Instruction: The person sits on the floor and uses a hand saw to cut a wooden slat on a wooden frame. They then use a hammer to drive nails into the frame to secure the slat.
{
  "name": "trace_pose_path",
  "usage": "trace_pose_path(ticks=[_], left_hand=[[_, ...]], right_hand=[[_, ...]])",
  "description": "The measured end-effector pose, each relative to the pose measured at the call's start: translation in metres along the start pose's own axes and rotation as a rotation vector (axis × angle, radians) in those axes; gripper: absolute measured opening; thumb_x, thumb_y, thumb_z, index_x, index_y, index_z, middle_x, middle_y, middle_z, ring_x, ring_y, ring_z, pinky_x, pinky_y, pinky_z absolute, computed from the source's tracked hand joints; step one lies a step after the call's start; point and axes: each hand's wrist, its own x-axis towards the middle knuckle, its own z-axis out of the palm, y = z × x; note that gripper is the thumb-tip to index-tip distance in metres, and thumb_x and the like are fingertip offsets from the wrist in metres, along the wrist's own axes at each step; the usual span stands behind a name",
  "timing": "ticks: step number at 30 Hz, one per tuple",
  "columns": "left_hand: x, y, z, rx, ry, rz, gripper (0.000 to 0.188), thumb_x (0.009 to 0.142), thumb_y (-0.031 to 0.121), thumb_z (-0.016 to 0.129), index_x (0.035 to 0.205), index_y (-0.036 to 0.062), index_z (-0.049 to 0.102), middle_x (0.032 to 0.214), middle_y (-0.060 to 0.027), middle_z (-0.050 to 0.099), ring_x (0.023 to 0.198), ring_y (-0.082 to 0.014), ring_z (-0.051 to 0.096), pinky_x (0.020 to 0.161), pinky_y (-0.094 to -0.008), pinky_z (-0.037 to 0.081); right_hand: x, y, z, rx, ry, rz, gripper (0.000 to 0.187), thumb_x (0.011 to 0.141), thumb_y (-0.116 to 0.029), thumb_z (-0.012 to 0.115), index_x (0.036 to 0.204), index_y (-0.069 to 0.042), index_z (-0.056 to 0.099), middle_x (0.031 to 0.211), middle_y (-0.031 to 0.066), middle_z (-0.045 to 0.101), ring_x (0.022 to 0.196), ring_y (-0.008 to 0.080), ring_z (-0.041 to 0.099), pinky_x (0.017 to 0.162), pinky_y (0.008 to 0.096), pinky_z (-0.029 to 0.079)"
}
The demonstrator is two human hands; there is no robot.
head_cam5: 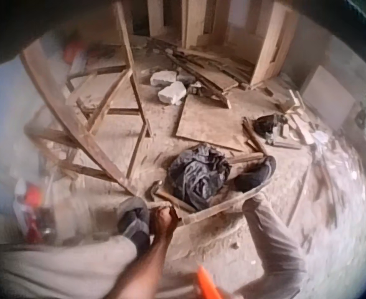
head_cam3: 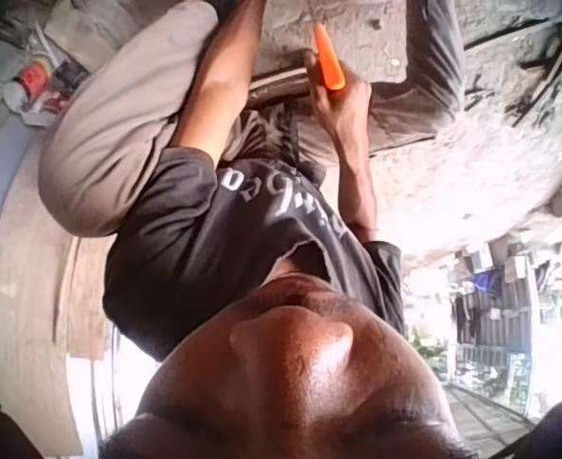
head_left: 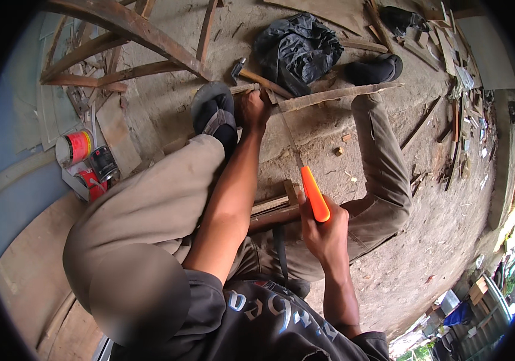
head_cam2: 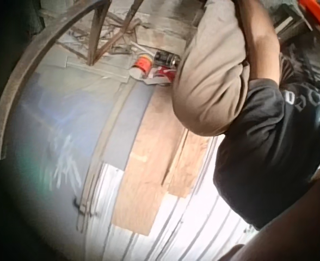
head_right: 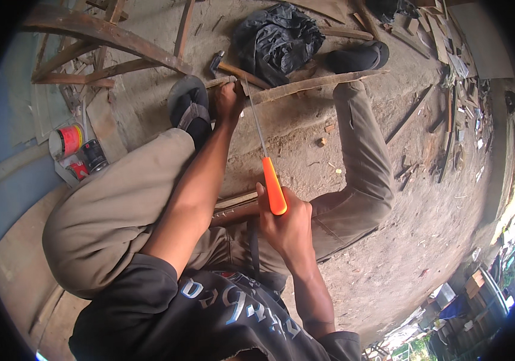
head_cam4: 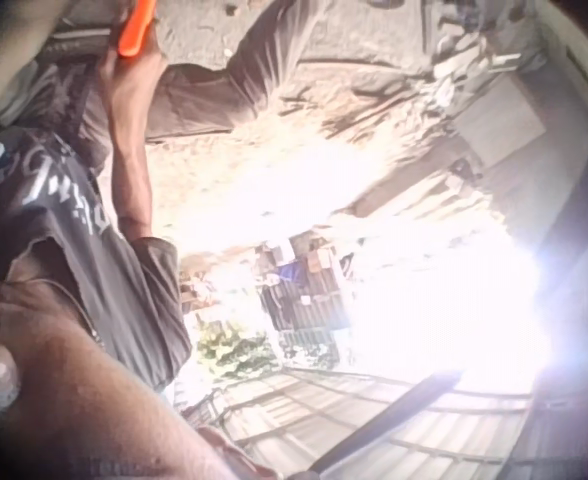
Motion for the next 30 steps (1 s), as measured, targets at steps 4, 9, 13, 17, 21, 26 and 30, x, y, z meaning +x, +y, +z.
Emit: trace_pose_path(ticks=[4, 9, 13, 17, 21, 26, 30], left_hand=[[-0.002, -0.003, 0.007, -0.016, 0.11, -0.053, 0.04, 0.092, 0.03, 0.044, 0.078, -0.0013, 0.064, 0.081, -0.0257, 0.062, 0.077, -0.0445, 0.061, 0.071, -0.0513, 0.048], [-0.003, -0.005, 0.017, -0.038, 0.212, 0.03, 0.03, 0.09, 0.021, 0.048, 0.076, -0.0016, 0.062, 0.078, -0.0248, 0.063, 0.074, -0.0438, 0.062, 0.067, -0.05, 0.048], [-0.008, -0.024, 0.03, -0.011, 0.325, 0.098, 0.027, 0.09, 0.019, 0.05, 0.075, -0.0019, 0.059, 0.075, -0.0248, 0.061, 0.072, -0.0446, 0.061, 0.066, -0.0501, 0.046], [-0.003, -0.016, 0.026, 0.007, 0.135, -0.022, 0.028, 0.086, 0.022, 0.049, 0.078, -0.0011, 0.062, 0.085, -0.0262, 0.061, 0.08, -0.0456, 0.059, 0.073, -0.0523, 0.047], [-0.002, -0.019, 0.024, -0.098, 0.138, -0.022, 0.022, 0.085, 0.018, 0.05, 0.077, -0.0004, 0.061, 0.083, -0.0253, 0.062, 0.079, -0.0457, 0.06, 0.071, -0.0516, 0.048], [-0.006, -0.011, 0.021, 0.04, 0.249, 0.073, 0.027, 0.088, 0.019, 0.051, 0.074, -0.0022, 0.058, 0.074, -0.0245, 0.061, 0.073, -0.0441, 0.061, 0.067, -0.0494, 0.046], [-0.002, -0.008, 0.019, -0.079, 0.252, 0.039, 0.03, 0.089, 0.019, 0.051, 0.069, -0.0023, 0.058, 0.073, -0.0261, 0.06, 0.069, -0.0442, 0.061, 0.062, -0.0495, 0.045]], right_hand=[[-0.006, 0.01, 0.003, 0.019, -0.024, 0.012, 0.031, 0.087, -0.017, 0.066, 0.069, 0.004, 0.054, 0.055, 0.0212, 0.054, 0.053, 0.0389, 0.06, 0.048, 0.0369, 0.044], [0.003, 0.025, 0.008, -0.016, 0.024, -0.019, 0.031, 0.087, -0.016, 0.067, 0.067, 0.002, 0.053, 0.052, 0.0178, 0.052, 0.047, 0.0321, 0.06, 0.044, 0.0358, 0.042], [0.025, 0.024, 0.015, -0.004, -0.042, 0.015, 0.029, 0.086, -0.014, 0.067, 0.067, 0.002, 0.053, 0.053, 0.0177, 0.052, 0.047, 0.0282, 0.062, 0.045, 0.0341, 0.042], [-0.005, 0.034, 0.003, 0.06, 0.044, -0.039, 0.022, 0.085, -0.01, 0.067, 0.069, 0.002, 0.057, 0.051, 0.0142, 0.054, 0.044, 0.023, 0.059, 0.044, 0.0337, 0.043], [0.025, 0.035, 0.025, 0.011, 0.002, 0.012, 0.028, 0.088, -0.015, 0.065, 0.067, 0.001, 0.054, 0.049, 0.0143, 0.05, 0.04, 0.0239, 0.053, 0.043, 0.0336, 0.04], [-0.011, 0.04, 0.003, 0.062, 0.055, -0.053, 0.027, 0.087, -0.014, 0.065, 0.067, 0.002, 0.053, 0.051, 0.0167, 0.052, 0.041, 0.0266, 0.054, 0.043, 0.033, 0.04], [0.024, 0.035, 0.022, 0.005, -0.02, 0.049, 0.024, 0.085, -0.011, 0.065, 0.068, 0.002, 0.054, 0.055, 0.0174, 0.055, 0.047, 0.0269, 0.06, 0.047, 0.0335, 0.044]])
